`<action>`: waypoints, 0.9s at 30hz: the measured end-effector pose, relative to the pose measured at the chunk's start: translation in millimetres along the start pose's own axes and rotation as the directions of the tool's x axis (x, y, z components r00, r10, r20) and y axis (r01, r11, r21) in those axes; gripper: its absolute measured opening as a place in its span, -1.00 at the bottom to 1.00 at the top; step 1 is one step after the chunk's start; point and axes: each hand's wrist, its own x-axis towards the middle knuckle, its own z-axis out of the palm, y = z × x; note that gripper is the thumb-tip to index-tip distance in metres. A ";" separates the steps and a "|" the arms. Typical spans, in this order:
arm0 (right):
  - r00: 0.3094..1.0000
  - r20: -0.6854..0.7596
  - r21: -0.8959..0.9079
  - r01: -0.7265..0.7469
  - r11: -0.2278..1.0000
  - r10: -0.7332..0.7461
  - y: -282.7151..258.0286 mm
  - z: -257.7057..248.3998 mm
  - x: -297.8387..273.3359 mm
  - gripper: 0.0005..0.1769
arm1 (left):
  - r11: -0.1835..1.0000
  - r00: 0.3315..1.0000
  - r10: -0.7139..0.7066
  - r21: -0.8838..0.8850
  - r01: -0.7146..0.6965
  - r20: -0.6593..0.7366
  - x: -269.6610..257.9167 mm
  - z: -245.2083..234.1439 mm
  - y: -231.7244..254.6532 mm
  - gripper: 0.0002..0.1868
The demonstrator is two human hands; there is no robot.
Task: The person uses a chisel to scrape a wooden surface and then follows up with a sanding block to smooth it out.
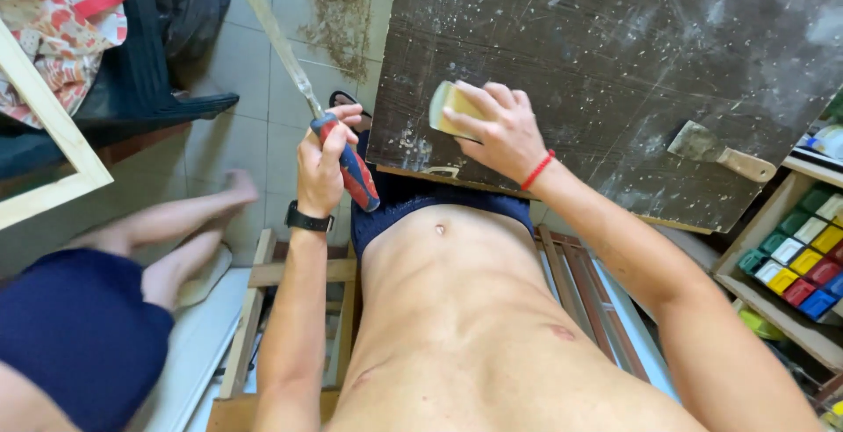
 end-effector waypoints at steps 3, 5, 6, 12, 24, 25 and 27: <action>0.999 0.043 -0.018 -0.008 1.000 0.009 16.1 -2.0 -4.9 -0.64 | 0.999 0.999 -0.013 -0.047 0.012 -0.034 -10.4 -4.2 -7.0 -0.56; 0.996 -0.051 -0.081 -0.080 0.994 0.076 17.4 12.1 8.8 -0.48 | 0.999 0.999 -0.035 -0.041 0.034 -0.038 -16.5 -7.5 -15.0 -0.56; 0.996 -0.047 -0.081 -0.083 0.993 0.079 9.4 8.5 4.1 -0.48 | 0.998 0.999 -0.039 -0.042 0.037 -0.035 -23.1 -7.1 -14.8 -0.56; 0.998 0.037 -0.058 -0.057 0.997 0.059 17.3 9.5 -0.8 -0.58 | 0.998 0.998 -0.054 -0.038 0.054 0.008 -36.5 -19.6 -20.7 -0.54; 0.998 0.029 -0.123 -0.054 0.991 0.058 -8.8 10.3 -2.2 -0.52 | 0.986 0.991 -0.090 0.150 0.075 0.095 -37.2 -49.8 -1.0 -0.60; 0.996 0.061 -0.130 -0.056 0.990 0.064 -3.2 5.8 -9.8 -0.54 | 0.984 0.989 -0.083 0.166 0.061 0.126 -37.1 -52.0 0.0 -0.59; 0.993 0.097 -0.134 -0.056 0.989 0.070 -1.0 4.3 -6.0 -0.56 | 0.982 0.984 -0.080 0.181 0.051 0.156 -34.7 -53.8 -1.6 -0.58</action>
